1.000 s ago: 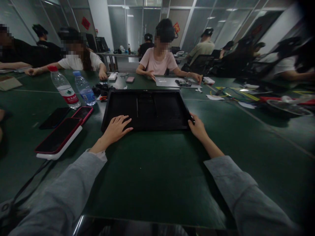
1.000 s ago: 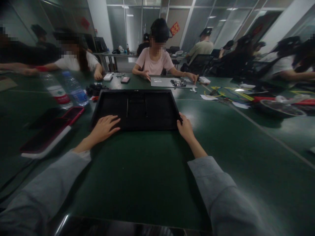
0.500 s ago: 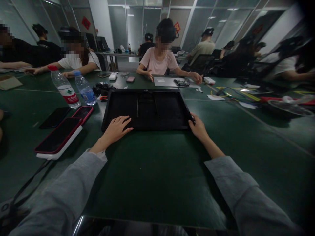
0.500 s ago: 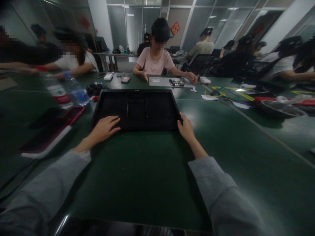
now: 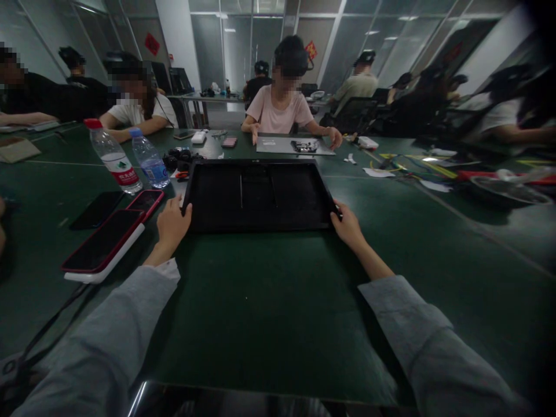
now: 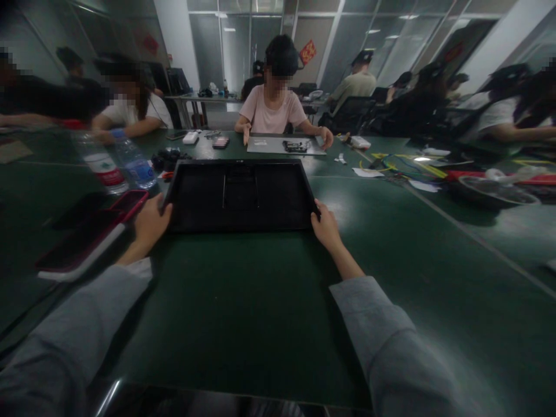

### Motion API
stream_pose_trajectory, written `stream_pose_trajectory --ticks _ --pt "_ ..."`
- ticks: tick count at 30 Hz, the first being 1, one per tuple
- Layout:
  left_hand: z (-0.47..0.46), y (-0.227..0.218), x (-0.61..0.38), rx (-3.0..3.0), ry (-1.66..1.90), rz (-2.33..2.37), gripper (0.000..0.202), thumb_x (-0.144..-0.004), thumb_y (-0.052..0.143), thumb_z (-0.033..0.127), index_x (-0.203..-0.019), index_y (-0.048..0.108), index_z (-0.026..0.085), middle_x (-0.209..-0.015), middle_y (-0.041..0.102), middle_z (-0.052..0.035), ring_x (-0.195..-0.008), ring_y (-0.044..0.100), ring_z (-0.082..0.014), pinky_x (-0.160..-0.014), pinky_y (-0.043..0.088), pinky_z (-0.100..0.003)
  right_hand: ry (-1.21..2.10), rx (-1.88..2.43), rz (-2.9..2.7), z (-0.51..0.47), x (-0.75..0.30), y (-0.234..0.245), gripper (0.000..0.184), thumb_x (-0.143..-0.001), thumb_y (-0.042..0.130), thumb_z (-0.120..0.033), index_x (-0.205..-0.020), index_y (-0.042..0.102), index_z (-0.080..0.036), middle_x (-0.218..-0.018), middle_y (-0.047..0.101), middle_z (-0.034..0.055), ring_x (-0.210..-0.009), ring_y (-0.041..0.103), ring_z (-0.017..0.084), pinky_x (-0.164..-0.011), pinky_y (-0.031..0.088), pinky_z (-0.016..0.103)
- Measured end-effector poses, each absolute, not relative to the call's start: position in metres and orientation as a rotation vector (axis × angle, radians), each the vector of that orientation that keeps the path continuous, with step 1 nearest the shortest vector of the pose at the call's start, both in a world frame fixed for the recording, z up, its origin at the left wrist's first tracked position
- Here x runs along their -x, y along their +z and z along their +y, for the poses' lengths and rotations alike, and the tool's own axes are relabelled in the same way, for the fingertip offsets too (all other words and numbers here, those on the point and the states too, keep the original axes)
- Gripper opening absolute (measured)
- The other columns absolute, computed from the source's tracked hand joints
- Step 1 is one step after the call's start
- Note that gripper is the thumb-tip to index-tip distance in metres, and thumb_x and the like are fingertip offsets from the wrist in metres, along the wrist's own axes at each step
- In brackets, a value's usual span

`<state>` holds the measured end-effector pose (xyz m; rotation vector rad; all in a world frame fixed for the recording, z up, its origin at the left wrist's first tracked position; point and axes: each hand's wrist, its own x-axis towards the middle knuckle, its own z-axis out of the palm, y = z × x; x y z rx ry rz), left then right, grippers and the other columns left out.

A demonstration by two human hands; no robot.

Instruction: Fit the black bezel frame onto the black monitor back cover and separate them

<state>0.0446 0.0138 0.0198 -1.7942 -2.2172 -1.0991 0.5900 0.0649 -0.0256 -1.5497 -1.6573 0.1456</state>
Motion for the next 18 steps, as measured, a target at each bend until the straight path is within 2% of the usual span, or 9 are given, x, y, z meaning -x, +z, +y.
stream_pose_trajectory --ticks 4,8,11,14,18 --pt "0.026 0.007 -0.027 1.901 -1.269 -2.424 0.051 -0.1 0.06 0.043 -0.143 0.065 0.015 -0.138 0.072 -0.0194 -0.127 0.069 -0.0342 -0.111 0.051 -0.048 0.155 1.555 -1.667 0.066 -0.59 -0.026 0.062 -0.093 0.05 -0.045 -0.148 0.06 -0.02 -0.141 0.068 0.0188 -0.129 0.065 0.038 -0.115 0.049 0.063" --pt "0.033 0.004 -0.023 1.933 -1.375 -2.425 0.047 -0.099 0.061 0.04 -0.138 0.068 0.014 -0.132 0.075 -0.0185 -0.124 0.071 -0.0331 -0.111 0.052 -0.048 0.222 1.551 -1.642 0.068 -0.592 -0.025 0.062 -0.09 0.053 -0.043 -0.147 0.06 -0.018 -0.144 0.065 0.0198 -0.133 0.063 0.038 -0.117 0.048 0.062" --pt "0.035 0.003 -0.021 1.932 -1.444 -2.448 0.047 -0.097 0.066 0.039 -0.136 0.067 0.013 -0.132 0.074 -0.0191 -0.124 0.071 -0.0319 -0.111 0.053 -0.048 0.433 1.536 -1.548 0.068 -0.595 -0.022 0.068 -0.081 0.06 -0.039 -0.146 0.057 -0.019 -0.129 0.072 0.018 -0.121 0.069 0.037 -0.109 0.054 0.062" --pt "0.036 0.003 -0.015 1.934 -1.539 -2.481 0.047 -0.092 0.071 0.037 -0.134 0.065 0.016 -0.13 0.075 -0.0169 -0.119 0.073 -0.0297 -0.106 0.056 -0.046 0.675 1.483 -1.413 0.062 -0.599 -0.017 0.07 -0.073 0.066 -0.034 -0.142 0.057 -0.023 -0.107 0.076 0.01 -0.102 0.074 0.033 -0.097 0.061 0.058" --pt "0.037 0.003 -0.004 1.992 -1.678 -2.521 0.051 -0.085 0.078 0.04 -0.128 0.065 0.016 -0.114 0.079 -0.0128 -0.103 0.076 -0.028 -0.094 0.061 -0.044 0.832 1.419 -1.341 0.043 -0.598 -0.007 0.061 -0.074 0.07 -0.037 -0.134 0.058 -0.029 -0.095 0.077 0.0037 -0.088 0.075 0.029 -0.085 0.064 0.051"
